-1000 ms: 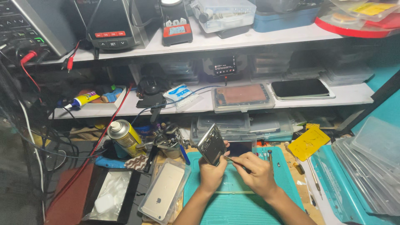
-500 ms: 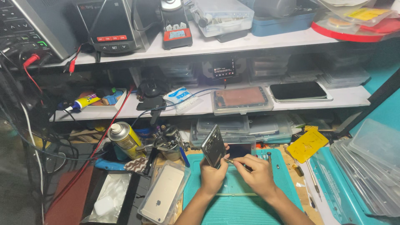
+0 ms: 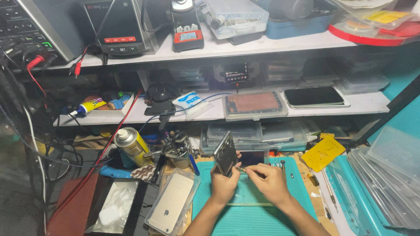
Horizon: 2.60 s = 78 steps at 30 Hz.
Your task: The person repairs a smartphone at an electronics workbench. They hold the opened phone chassis, use a screwdriver to remove and tighten small screws, manipulate internal components with tweezers, briefly open a plastic storage box to retrieve parts, and reassemble the phone by aligning the back cover and pressing it into place.
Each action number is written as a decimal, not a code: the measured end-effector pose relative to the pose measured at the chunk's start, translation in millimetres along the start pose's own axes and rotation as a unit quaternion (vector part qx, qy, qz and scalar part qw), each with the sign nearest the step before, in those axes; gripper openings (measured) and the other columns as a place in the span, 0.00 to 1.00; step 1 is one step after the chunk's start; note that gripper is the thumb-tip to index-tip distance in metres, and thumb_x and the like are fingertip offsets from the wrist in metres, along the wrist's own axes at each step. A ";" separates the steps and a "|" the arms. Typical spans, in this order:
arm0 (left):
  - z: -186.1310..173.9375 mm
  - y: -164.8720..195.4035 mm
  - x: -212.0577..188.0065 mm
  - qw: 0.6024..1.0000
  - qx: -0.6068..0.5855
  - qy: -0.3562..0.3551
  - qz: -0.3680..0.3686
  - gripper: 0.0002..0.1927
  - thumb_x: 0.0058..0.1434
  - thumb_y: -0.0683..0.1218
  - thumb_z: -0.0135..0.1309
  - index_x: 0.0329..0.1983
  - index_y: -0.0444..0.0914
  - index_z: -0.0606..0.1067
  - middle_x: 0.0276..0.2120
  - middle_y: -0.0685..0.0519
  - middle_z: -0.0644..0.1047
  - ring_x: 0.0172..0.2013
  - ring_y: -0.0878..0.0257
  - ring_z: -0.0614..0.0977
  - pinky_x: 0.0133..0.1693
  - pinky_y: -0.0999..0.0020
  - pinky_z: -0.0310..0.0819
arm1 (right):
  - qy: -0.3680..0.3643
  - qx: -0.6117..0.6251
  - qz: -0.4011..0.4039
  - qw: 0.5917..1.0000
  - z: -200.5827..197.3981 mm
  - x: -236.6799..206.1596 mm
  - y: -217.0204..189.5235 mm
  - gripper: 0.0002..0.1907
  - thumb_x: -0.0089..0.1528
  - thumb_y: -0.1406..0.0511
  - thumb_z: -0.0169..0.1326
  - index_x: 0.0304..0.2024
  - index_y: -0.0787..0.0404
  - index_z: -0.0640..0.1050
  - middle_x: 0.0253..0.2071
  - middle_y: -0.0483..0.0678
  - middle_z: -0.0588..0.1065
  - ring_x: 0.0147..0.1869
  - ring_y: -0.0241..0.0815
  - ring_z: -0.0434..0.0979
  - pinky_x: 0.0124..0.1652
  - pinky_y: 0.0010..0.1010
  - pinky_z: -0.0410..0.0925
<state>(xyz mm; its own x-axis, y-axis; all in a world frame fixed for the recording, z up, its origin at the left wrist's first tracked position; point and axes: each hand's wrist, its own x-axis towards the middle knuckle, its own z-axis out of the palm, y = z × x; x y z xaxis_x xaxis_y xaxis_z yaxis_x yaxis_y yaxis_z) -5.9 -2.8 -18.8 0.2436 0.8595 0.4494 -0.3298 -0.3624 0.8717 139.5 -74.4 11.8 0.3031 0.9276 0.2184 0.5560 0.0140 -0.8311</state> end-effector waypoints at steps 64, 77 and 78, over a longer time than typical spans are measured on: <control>-1.7 -2.2 -1.4 1.000 0.012 0.001 0.003 0.22 0.61 0.30 0.47 0.58 0.30 0.74 0.55 0.45 0.79 0.55 0.56 0.83 0.54 0.62 0.83 | -0.069 0.120 0.061 0.988 5.6 3.5 13.8 0.12 0.61 0.67 0.59 0.45 0.62 0.86 0.27 0.45 0.81 0.24 0.30 0.67 0.25 0.25 0.61; -0.4 -3.8 -2.2 1.000 -0.005 0.002 -0.006 0.22 0.61 0.30 0.48 0.59 0.30 0.73 0.55 0.46 0.78 0.56 0.56 0.82 0.55 0.61 0.83 | -0.030 0.042 -0.044 0.998 4.4 1.5 17.5 0.13 0.57 0.67 0.63 0.44 0.63 0.85 0.29 0.46 0.82 0.28 0.32 0.76 0.29 0.23 0.67; -0.3 -4.5 -2.1 1.000 -0.005 0.004 -0.006 0.22 0.60 0.30 0.48 0.59 0.30 0.73 0.54 0.46 0.78 0.56 0.56 0.82 0.55 0.61 0.83 | -0.041 0.059 -0.017 0.997 5.3 2.1 18.4 0.12 0.59 0.66 0.61 0.45 0.62 0.86 0.28 0.46 0.83 0.29 0.31 0.77 0.30 0.23 0.68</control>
<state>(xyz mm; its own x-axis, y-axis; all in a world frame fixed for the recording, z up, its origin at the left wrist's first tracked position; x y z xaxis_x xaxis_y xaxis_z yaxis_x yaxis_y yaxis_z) -5.2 -2.9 -23.8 0.2411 0.8664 0.4372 -0.3364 -0.3480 0.8751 146.3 -70.2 -5.7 0.2188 0.9529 0.2101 0.4688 0.0862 -0.8791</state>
